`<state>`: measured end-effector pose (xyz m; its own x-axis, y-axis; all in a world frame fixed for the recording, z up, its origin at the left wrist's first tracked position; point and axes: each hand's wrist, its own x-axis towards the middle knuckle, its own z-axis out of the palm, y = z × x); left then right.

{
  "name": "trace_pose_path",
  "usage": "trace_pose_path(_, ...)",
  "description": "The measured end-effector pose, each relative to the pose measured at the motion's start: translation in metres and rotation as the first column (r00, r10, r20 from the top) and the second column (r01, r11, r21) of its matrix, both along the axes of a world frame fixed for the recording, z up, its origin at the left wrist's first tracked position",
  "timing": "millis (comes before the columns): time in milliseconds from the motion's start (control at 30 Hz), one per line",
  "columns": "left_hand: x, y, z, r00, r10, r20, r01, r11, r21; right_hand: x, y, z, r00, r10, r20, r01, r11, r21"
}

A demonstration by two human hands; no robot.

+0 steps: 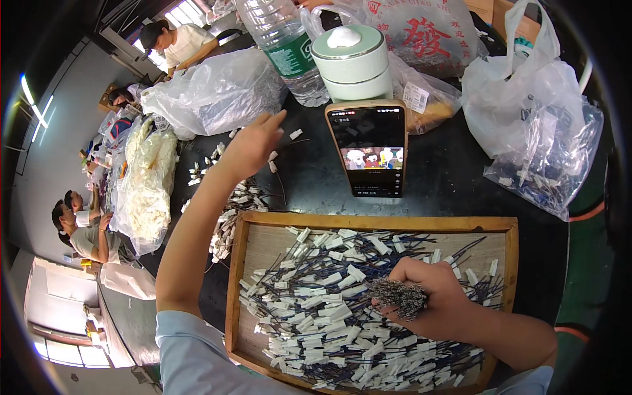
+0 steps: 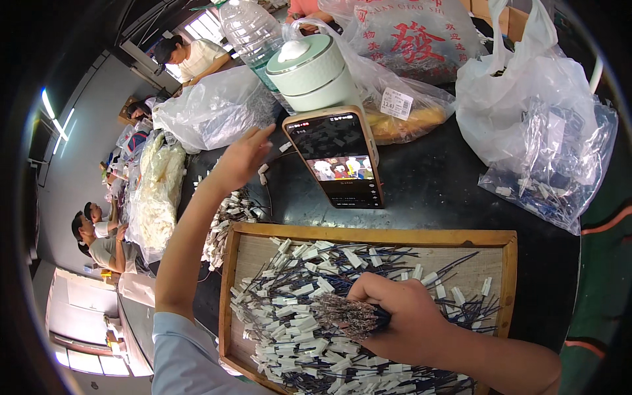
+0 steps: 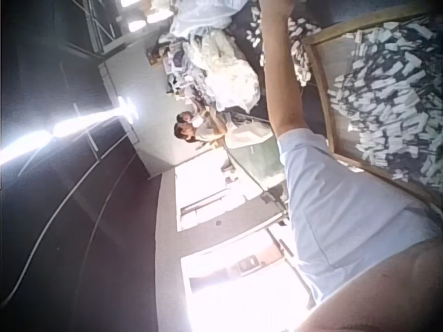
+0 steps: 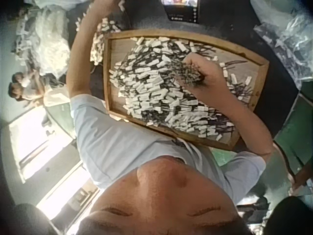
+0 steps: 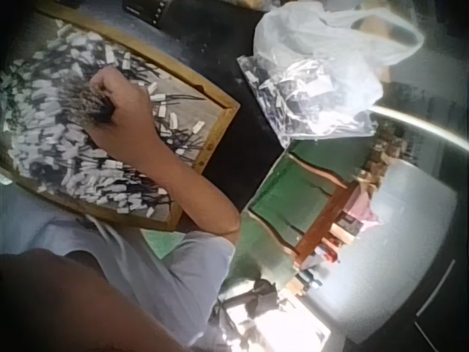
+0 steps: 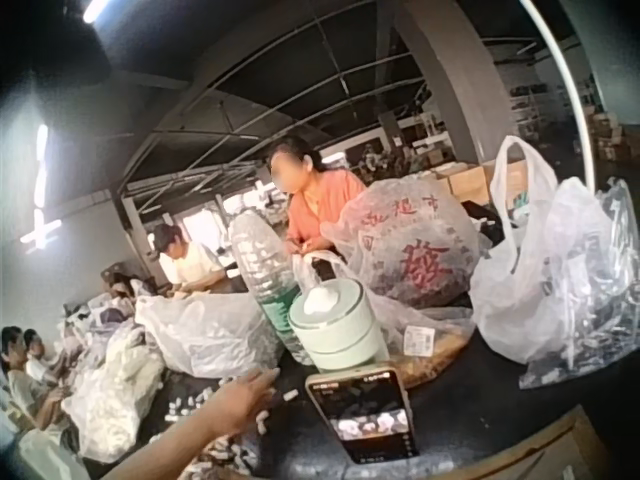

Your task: The person inserts wires into white plastic connectors by hand at an assembly station.

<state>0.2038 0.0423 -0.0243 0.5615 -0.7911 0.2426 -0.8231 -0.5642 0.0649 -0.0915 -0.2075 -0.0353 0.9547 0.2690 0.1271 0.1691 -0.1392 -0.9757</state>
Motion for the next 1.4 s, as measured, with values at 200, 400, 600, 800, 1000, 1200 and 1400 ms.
trace_pose_path(200,-0.001,0.009,0.021,0.996,-0.021,-0.088,0.018,0.999,-0.028,0.000,-0.002,-0.001,1.000,0.006,0.006,-0.006,1.000,0.009)
trace_pose_path(400,-0.016,0.016,0.007,0.987,0.146,-0.063,-0.132,0.973,0.190,0.001,-0.002,-0.002,1.000,0.005,-0.011,-0.005,1.000,-0.029)
trace_pose_path(600,-0.002,0.011,0.002,0.940,0.264,-0.215,-0.189,0.930,0.315,0.000,-0.001,0.000,1.000,0.018,-0.016,-0.019,0.999,-0.035)
trace_pose_path(800,-0.006,0.001,0.011,0.955,0.211,-0.210,-0.122,0.920,0.372,0.000,-0.002,-0.001,0.999,0.025,-0.036,-0.027,0.999,-0.041)
trace_pose_path(1000,-0.016,0.010,0.028,0.861,0.213,-0.462,-0.074,0.951,0.300,0.001,-0.003,0.003,0.998,0.027,-0.051,-0.029,0.999,-0.037)
trace_pose_path(1200,-0.025,0.031,0.026,0.879,0.086,-0.469,-0.075,0.996,0.042,0.002,-0.003,0.002,0.999,0.035,-0.033,-0.036,0.999,-0.032)
trace_pose_path(1400,-0.046,0.034,0.015,0.997,-0.069,-0.042,0.077,0.965,0.250,0.002,-0.003,0.003,0.998,0.040,-0.058,-0.042,0.998,-0.041)
